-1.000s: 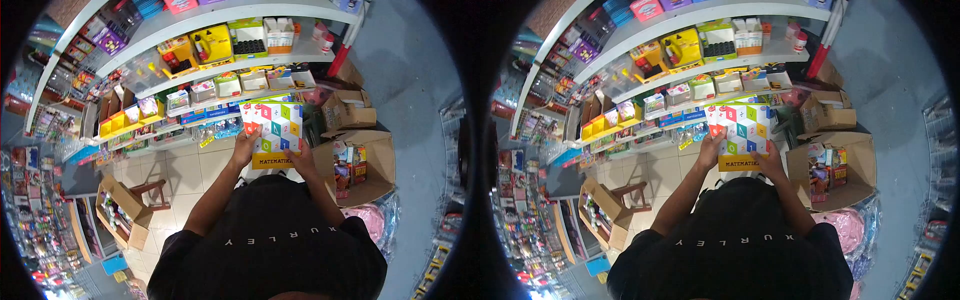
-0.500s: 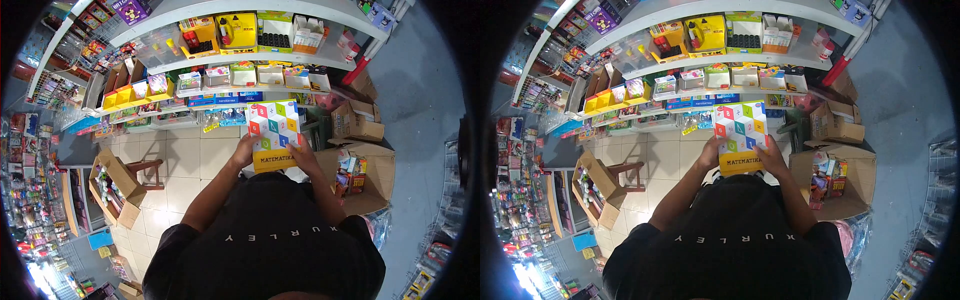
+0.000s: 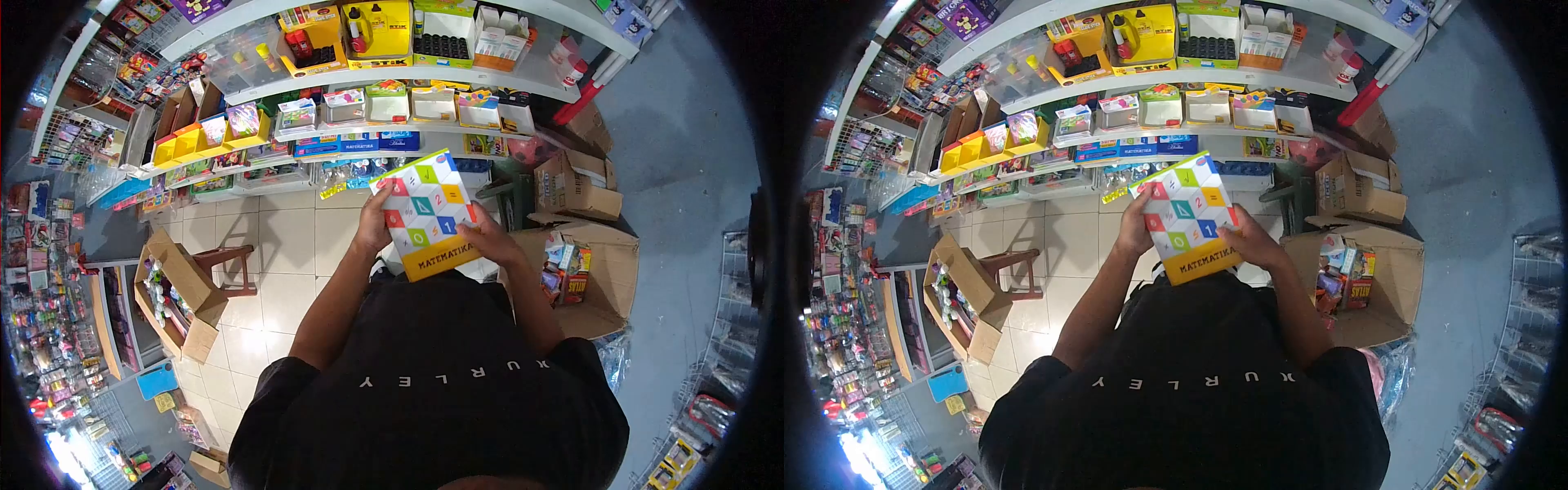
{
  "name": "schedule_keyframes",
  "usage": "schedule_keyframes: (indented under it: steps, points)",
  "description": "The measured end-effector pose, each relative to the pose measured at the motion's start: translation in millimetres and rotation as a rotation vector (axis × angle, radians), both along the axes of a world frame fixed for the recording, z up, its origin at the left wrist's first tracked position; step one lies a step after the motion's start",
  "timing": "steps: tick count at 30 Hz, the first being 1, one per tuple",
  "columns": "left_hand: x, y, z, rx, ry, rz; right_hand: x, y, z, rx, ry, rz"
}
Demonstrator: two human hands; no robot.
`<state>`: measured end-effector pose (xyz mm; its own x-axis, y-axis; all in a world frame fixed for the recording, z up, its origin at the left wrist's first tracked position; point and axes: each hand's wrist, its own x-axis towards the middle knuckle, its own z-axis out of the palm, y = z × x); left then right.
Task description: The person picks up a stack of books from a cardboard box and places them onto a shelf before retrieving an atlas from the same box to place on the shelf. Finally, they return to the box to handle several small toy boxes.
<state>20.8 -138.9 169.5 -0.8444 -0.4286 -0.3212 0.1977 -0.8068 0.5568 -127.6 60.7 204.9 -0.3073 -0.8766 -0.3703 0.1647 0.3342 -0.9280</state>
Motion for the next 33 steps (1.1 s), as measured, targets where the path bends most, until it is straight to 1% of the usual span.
schedule_keyframes:
  steps: [2,5,7,8,9,11,12,14,15,16,18,19,20,21,23,24,27,28,29,31,32,33]
  points:
    - [4.8,-0.3,6.9,-0.038,0.096,0.066,6.4,-2.1,-9.8,-0.01,-0.055,0.01]
    - [8.8,-8.7,-8.2,0.051,0.008,0.096,16.6,-8.8,-20.8,0.0,-0.115,-0.011]
    - [10.1,-15.3,-11.5,0.078,-0.005,0.072,23.0,-14.1,-19.0,0.048,-0.159,-0.051]
    - [11.5,-16.5,-13.1,0.101,-0.006,0.061,23.5,-14.0,-32.3,0.032,-0.152,-0.05]
    - [11.3,-18.3,-12.0,0.122,-0.005,0.05,24.2,-14.5,-33.1,0.047,-0.138,-0.047]
    - [10.2,-23.1,-18.1,0.125,0.005,0.032,28.8,-16.3,-33.3,0.075,-0.105,-0.037]
    - [9.4,-26.3,-23.4,0.125,0.01,0.024,29.7,-19.4,-23.4,0.117,-0.139,-0.029]
    - [10.1,-38.7,-64.9,0.057,-0.039,0.085,31.6,-22.3,-38.6,0.07,-0.127,-0.035]
    - [9.3,-45.9,-69.1,0.025,-0.067,0.116,33.1,-28.7,-37.4,0.049,-0.124,-0.037]
    - [9.4,-54.2,-73.9,0.037,-0.071,0.176,28.9,-33.1,-22.3,0.189,-0.282,0.013]
    - [10.5,-70.4,-82.0,0.068,-0.083,0.3,29.9,-45.3,-41.9,0.119,-0.31,-0.032]
    - [10.7,-79.2,-82.5,0.163,-0.024,0.309,32.3,-49.7,-55.6,0.088,-0.327,-0.053]
    - [12.7,-82.6,-83.6,0.186,-0.003,0.301,32.8,-56.1,-69.3,0.059,-0.257,-0.088]
    - [14.4,-84.4,-73.9,0.207,0.018,0.293,32.0,-61.6,-78.9,0.058,-0.217,-0.082]
    - [22.2,-87.1,-90.2,0.212,-0.016,0.151,27.3,-74.8,-95.7,0.044,-0.132,-0.07]
    - [26.4,-87.6,-99.9,0.213,-0.032,0.078,25.2,-80.0,-101.3,0.057,-0.14,-0.068]
    - [39.4,-68.8,-135.6,0.118,-0.152,-0.029,24.4,-94.8,-127.0,0.128,-0.158,-0.142]
    - [43.3,-61.1,-140.9,0.082,-0.142,-0.058,25.6,-98.0,-137.1,0.088,-0.197,-0.169]
    - [48.9,-52.0,-145.1,0.091,-0.152,-0.091,26.0,-100.4,-149.9,0.107,-0.194,-0.179]
    - [58.2,-36.8,-155.0,0.074,-0.314,-0.149,25.7,-104.7,-186.7,0.135,-0.184,-0.197]
    - [64.5,-29.2,-168.3,0.094,-0.337,-0.142,25.8,-102.0,-215.5,0.125,-0.148,-0.158]
    - [70.3,-26.4,-181.0,0.107,-0.356,-0.136,28.8,-102.4,-230.1,0.184,-0.084,-0.106]
